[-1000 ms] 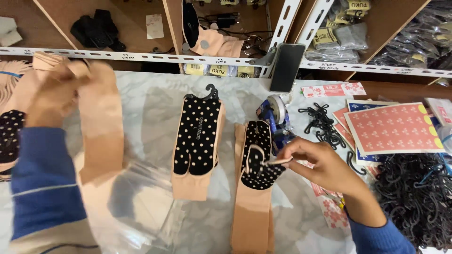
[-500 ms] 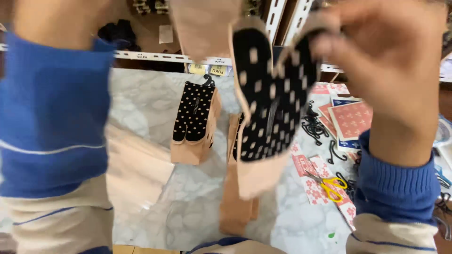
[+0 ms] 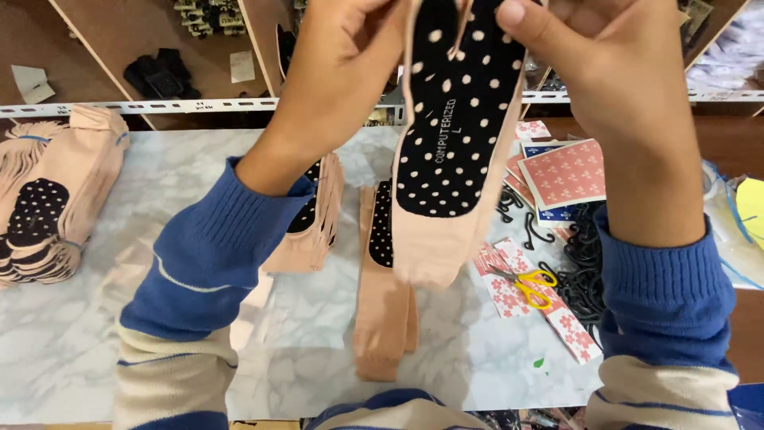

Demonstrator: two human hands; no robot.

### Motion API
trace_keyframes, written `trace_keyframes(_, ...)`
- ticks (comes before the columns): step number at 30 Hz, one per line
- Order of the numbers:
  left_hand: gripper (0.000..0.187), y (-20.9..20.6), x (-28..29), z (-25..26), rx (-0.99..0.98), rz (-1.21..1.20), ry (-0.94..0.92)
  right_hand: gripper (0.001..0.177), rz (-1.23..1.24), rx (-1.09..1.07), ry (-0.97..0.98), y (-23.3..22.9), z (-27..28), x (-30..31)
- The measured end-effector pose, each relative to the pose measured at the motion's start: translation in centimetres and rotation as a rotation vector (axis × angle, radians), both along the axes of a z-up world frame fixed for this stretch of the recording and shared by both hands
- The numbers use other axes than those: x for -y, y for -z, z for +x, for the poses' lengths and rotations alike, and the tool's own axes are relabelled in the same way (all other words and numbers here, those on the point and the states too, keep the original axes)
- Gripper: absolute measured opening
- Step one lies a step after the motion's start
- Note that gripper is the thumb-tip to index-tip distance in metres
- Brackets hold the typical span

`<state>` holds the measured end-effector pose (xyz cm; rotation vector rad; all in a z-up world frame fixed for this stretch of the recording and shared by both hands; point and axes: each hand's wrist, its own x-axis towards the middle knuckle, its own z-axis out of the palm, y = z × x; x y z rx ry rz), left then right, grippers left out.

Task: The person arranges beige gloves with black polka-dotted palms on a marble countertop. They attach black plastic hangers to the gloves and secure them with pink and white patterned paper bands, stacking the finished items on the right side of the workspace.

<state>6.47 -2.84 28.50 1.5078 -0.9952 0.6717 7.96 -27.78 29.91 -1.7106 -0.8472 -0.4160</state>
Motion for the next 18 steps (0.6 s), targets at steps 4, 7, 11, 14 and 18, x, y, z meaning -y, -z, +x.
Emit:
trace_keyframes(4, 0.018, -0.4, -0.2, -1.4, -0.124, 0.031, 0.163, 0.021, 0.003, 0.024, -0.075, 0.4, -0.4, 0.3)
trace_keyframes(7, 0.009, -1.1, 0.0, -2.2, 0.02, 0.162, 0.017, 0.021, -0.069, 0.005, -0.123, 0.2, -1.5, 0.2)
trace_keyframes(11, 0.01, -0.6, -0.1, -2.3, -0.056, 0.147, -0.075, 0.029, -0.137, 0.037, -0.134, 0.1, -2.2, -0.4)
trace_keyframes(14, 0.036, 0.5, -0.3, -1.6, -0.073, 0.152, -0.188, 0.034, -0.298, 0.082, -0.204, -1.1, -3.2, -1.5)
trace_keyframes(18, 0.039, 1.4, -0.3, -1.6, -0.132, 0.13, -0.174, 0.05, -0.727, 0.615, 0.14, -0.8, -1.3, -1.8)
